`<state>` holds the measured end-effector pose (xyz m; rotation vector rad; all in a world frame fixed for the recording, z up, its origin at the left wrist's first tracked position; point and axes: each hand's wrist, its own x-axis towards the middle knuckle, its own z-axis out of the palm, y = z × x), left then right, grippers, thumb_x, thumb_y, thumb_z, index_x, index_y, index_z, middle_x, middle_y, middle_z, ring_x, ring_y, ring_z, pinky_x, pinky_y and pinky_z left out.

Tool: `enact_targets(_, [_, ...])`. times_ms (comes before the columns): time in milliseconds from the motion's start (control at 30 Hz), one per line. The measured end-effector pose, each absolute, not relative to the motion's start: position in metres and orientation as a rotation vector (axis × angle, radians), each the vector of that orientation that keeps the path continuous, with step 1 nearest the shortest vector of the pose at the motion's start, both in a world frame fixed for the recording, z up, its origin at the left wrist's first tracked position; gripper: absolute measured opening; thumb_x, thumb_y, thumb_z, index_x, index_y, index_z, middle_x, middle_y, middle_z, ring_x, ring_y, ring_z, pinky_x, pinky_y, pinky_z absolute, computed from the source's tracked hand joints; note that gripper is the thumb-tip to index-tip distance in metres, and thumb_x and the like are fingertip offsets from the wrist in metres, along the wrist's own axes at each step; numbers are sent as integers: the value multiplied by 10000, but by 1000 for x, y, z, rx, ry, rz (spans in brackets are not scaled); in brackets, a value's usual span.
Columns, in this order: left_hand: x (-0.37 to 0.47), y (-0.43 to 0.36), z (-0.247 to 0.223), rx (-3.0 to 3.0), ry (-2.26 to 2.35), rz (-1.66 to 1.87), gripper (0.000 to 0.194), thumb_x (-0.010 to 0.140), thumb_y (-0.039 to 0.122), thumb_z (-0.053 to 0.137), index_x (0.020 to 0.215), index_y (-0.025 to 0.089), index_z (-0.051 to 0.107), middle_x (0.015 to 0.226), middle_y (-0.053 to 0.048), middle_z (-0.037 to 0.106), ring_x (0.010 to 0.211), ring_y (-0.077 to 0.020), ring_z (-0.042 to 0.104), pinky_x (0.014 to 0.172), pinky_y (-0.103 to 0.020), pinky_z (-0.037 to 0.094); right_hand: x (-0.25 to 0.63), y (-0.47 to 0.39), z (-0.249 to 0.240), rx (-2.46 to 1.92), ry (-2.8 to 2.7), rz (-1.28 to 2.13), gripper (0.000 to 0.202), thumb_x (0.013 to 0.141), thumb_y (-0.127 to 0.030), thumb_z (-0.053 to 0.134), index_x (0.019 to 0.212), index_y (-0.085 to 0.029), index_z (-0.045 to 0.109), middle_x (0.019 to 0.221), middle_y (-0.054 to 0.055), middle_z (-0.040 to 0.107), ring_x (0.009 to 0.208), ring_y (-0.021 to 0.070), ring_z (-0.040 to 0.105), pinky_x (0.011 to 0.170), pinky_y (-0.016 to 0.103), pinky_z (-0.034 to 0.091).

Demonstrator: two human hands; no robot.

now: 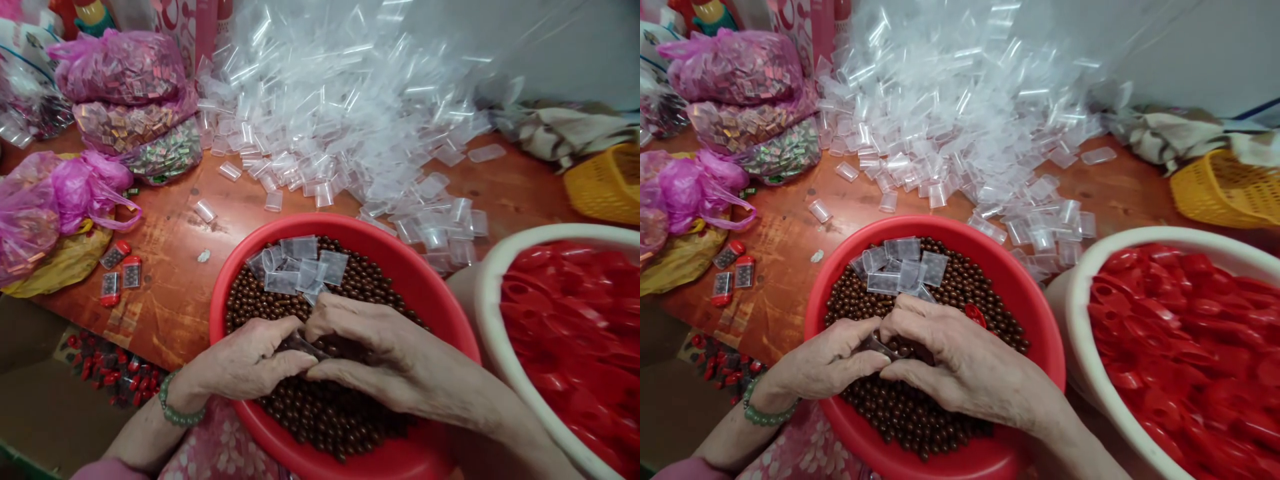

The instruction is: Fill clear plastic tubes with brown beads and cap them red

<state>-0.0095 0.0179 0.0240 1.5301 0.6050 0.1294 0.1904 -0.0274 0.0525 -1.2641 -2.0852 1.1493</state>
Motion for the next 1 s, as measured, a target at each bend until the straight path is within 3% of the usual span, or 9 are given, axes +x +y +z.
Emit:
enact_targets(100, [-10, 19, 26, 1446, 594, 169, 191, 907, 260, 504, 996, 144, 627, 922, -25, 668, 823, -147, 586, 762, -238, 438, 188, -35, 50, -1357, -2011, 1144, 172, 903, -265, 608, 783, -204, 501, 734, -23, 571, 650, 99, 515, 600, 213, 408])
enact_targets(200, [-10, 19, 27, 1410, 619, 192, 166, 928, 248, 497, 996, 172, 628, 978, -18, 683, 910, -148, 612, 831, -233, 438, 186, -50, 52, -1506, -1954, 1173, 139, 912, -275, 582, 820, -210, 501, 717, -31, 567, 622, 101, 504, 573, 214, 405])
enact_targets(267, [-10, 19, 25, 1430, 669, 211, 164, 941, 262, 493, 1000, 190, 627, 977, -11, 691, 918, -143, 620, 840, -231, 435, 188, -61, 54, -1599, -1954, 1174, 123, 897, -280, 608, 973, -216, 537, 839, -7, 632, 736, 125, 576, 663, 231, 459])
enact_targets(333, [-10, 20, 24, 1394, 719, 236, 167, 941, 288, 500, 1013, 198, 620, 955, -9, 699, 895, -136, 627, 820, -228, 441, 196, -72, 53, -1686, -1994, 1086, 265, 892, -294, 622, 1133, -235, 530, 1021, 29, 665, 935, 164, 615, 834, 286, 480])
enact_targets(400, [-9, 22, 23, 1309, 746, 259, 165, 920, 305, 532, 1007, 190, 612, 937, -18, 711, 877, -136, 638, 809, -229, 450, 210, -80, 47, -1851, -2003, 876, 236, 919, -302, 575, 1145, -242, 548, 1101, 55, 661, 1038, 201, 605, 932, 353, 457])
enact_targets(567, [-6, 25, 25, 1169, 782, 263, 159, 814, 272, 638, 920, 163, 593, 918, -46, 728, 865, -154, 659, 805, -254, 468, 243, -80, 16, -2335, -1844, 436, 132, 917, -290, 517, 941, -187, 597, 893, 81, 663, 822, 232, 636, 757, 377, 501])
enact_targets(800, [-2, 14, 21, 1233, 846, 222, 192, 836, 317, 608, 956, 167, 609, 829, -29, 689, 771, -153, 609, 722, -273, 439, 240, -76, -1, -2259, -1851, 487, 161, 889, -224, 529, 987, -161, 640, 877, 87, 700, 812, 227, 665, 746, 375, 528])
enact_targets(1000, [6, -6, 28, 1141, 875, 327, 136, 818, 262, 621, 898, 151, 618, 935, -63, 686, 863, -171, 631, 797, -299, 462, 228, -76, 20, -1866, -1079, 815, 268, 773, -404, 724, 953, -209, 680, 786, 23, 732, 663, 161, 677, 615, 276, 553])
